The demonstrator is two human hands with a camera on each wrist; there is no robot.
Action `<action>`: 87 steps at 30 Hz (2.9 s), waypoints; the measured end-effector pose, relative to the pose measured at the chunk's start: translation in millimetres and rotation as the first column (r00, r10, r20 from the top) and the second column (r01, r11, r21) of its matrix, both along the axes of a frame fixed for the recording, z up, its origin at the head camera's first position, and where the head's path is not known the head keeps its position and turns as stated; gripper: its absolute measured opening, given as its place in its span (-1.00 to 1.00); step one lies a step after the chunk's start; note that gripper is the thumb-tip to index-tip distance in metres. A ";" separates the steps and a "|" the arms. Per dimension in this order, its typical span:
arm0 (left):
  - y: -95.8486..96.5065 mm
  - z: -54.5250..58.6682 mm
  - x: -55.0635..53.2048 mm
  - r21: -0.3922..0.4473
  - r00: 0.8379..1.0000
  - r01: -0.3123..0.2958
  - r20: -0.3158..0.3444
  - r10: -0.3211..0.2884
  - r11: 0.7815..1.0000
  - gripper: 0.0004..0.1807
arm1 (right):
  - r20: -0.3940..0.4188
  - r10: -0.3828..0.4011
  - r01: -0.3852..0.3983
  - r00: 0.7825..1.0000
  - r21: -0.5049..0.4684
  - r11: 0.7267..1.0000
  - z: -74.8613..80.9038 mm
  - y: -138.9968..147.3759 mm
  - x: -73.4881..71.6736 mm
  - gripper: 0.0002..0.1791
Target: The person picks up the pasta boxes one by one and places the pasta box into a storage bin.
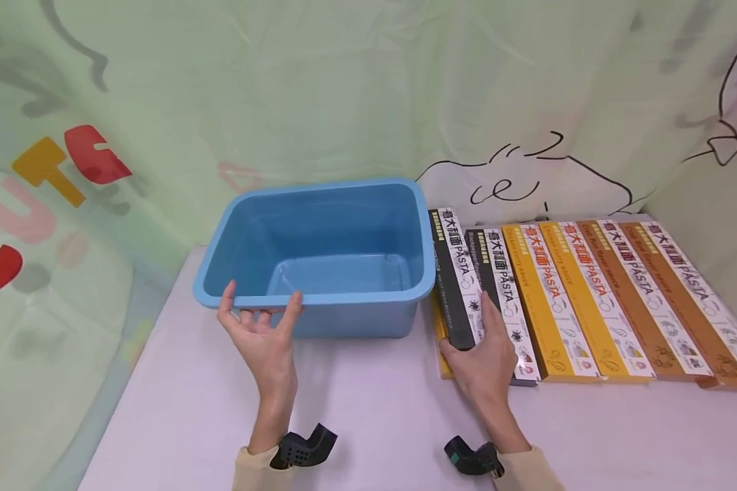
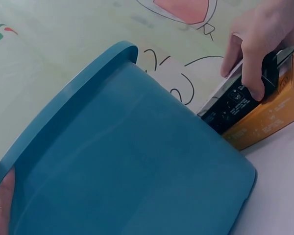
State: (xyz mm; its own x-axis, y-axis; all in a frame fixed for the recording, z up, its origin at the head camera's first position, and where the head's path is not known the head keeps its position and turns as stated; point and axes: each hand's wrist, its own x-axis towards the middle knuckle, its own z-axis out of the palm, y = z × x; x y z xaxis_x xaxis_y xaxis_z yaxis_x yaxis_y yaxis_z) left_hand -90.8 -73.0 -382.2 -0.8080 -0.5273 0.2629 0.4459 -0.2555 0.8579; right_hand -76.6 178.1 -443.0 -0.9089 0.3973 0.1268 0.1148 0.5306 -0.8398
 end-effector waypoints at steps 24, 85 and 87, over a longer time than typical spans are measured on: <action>-1.4 1.2 2.3 0.017 1.000 0.012 -0.021 -0.012 1.000 0.06 | -0.392 0.178 -0.190 0.902 0.008 0.982 69.7 51.1 30.2 0.15; 1.3 1.2 0.3 0.021 1.000 0.025 0.008 -0.025 0.999 0.06 | 0.222 0.929 -0.944 0.296 0.216 0.249 134.9 -40.9 -131.6 -0.16; 1.0 0.8 0.2 0.018 1.000 0.026 0.003 -0.026 0.999 0.06 | 0.232 0.927 -0.945 0.295 0.212 0.248 134.3 -42.1 -132.1 -0.16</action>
State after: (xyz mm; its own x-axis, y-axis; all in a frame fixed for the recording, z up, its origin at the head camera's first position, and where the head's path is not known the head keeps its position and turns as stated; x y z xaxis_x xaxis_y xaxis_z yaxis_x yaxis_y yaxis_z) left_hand -90.6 -72.1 -381.4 -0.8225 -0.5104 0.2509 0.4359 -0.2823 0.8546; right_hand -208.8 136.0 -308.7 -0.6263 -0.7796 -0.0064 -0.5842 0.4747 -0.6584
